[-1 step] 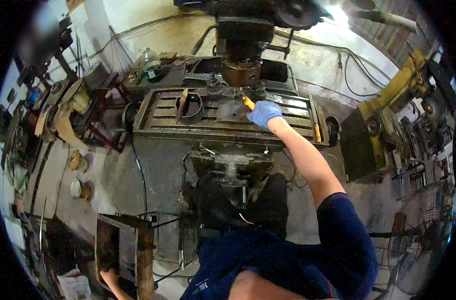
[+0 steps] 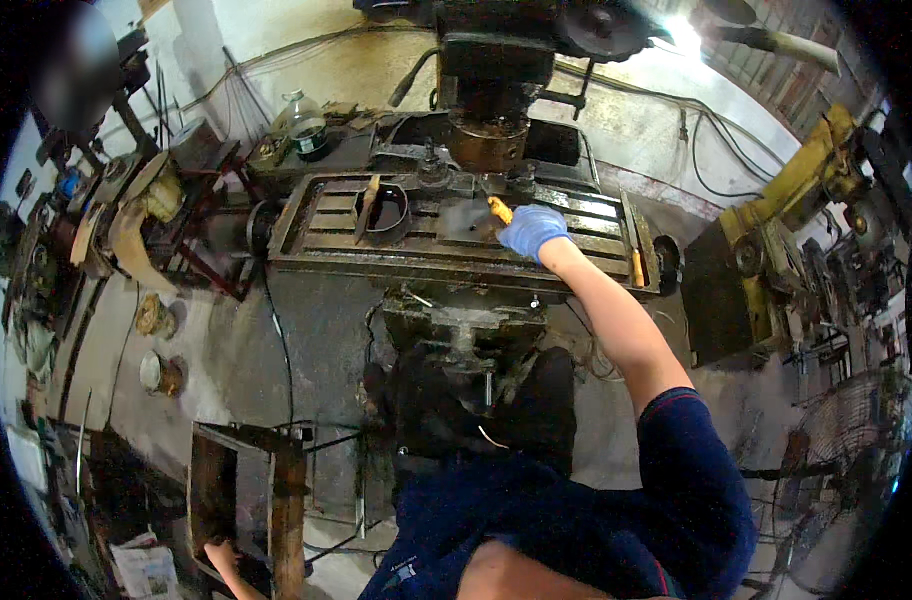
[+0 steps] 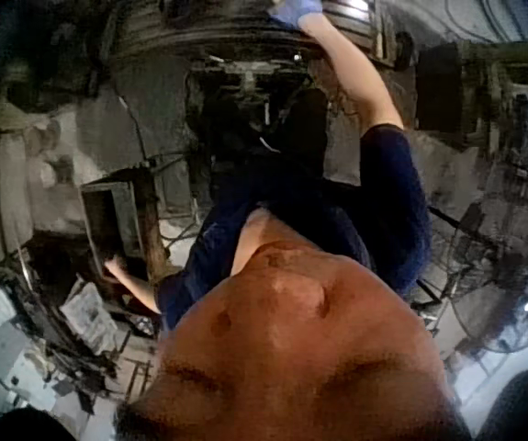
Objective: The person cleans debris from a metal part with a small yellow air blower and moves the part on a milling machine table. The person rotates a hand wheel on the machine while holding the part and placing small metal components into a wooden bin.
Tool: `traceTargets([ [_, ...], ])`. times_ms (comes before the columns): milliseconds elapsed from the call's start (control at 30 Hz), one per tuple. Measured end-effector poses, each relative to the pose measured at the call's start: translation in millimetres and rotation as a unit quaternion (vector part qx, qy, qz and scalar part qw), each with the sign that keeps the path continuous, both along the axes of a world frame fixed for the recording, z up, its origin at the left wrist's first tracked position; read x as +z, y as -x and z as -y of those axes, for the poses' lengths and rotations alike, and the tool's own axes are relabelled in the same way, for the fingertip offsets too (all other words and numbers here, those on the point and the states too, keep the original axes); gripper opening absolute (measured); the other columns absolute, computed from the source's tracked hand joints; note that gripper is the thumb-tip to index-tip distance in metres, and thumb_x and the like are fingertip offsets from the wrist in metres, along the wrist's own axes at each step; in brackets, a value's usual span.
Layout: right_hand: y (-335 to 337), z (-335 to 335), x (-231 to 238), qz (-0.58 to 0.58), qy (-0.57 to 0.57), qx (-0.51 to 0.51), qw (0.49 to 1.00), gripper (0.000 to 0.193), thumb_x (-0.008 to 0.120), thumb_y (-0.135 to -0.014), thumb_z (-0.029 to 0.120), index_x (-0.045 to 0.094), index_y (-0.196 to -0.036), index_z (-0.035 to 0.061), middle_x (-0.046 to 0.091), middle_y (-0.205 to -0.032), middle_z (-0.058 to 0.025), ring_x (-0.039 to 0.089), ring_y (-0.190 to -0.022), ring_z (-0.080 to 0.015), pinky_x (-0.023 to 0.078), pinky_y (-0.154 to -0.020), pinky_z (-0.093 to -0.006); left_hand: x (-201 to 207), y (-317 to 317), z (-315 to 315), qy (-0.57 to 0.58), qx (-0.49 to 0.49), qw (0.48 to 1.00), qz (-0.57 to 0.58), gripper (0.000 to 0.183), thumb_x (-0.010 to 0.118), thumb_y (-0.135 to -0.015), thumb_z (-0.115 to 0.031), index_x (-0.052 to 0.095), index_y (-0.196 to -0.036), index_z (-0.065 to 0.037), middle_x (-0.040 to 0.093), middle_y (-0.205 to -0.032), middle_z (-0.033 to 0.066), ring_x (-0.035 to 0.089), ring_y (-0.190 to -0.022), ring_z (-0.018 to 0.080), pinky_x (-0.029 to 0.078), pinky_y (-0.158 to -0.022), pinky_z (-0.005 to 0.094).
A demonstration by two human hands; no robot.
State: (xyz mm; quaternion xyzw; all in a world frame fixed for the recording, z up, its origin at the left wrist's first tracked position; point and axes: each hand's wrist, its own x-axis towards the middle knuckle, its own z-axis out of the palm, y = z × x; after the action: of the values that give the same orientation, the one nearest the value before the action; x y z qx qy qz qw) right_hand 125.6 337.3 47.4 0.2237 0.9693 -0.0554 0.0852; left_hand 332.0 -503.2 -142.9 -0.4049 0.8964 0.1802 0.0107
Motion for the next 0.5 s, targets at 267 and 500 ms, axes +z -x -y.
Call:
traceTargets([
  [267,-62.8,-32.2,0.9,0.029,-0.02,0.027,0.999,0.059,0.054,-0.071,0.054,0.063,-0.087,-0.002,0.063,-0.087,-0.0219,0.061,-0.083,-0.034,0.047,-0.075,-0.041,-52.2,-47.3,-38.7,-0.067,-0.039,0.983,0.165,0.036,0.059,-0.078,-0.008,0.05,-0.11,0.006,0.058,-0.091,0.0201,0.056,-0.082,0.0322,0.045,-0.073,0.0407],
  [500,-87.3,-28.2,11.5,-0.008,0.036,0.026,0.999,0.061,0.054,-0.071,0.057,0.063,-0.08,-0.0032,0.062,-0.081,-0.0246,0.061,-0.079,-0.0362,0.047,-0.07,-0.0412,-58.7,-43.7,-60.3,-0.093,-0.053,0.98,0.17,0.034,0.059,-0.078,-0.008,0.051,-0.108,0.006,0.058,-0.091,0.0199,0.056,-0.082,0.032,0.045,-0.074,0.0401],
])
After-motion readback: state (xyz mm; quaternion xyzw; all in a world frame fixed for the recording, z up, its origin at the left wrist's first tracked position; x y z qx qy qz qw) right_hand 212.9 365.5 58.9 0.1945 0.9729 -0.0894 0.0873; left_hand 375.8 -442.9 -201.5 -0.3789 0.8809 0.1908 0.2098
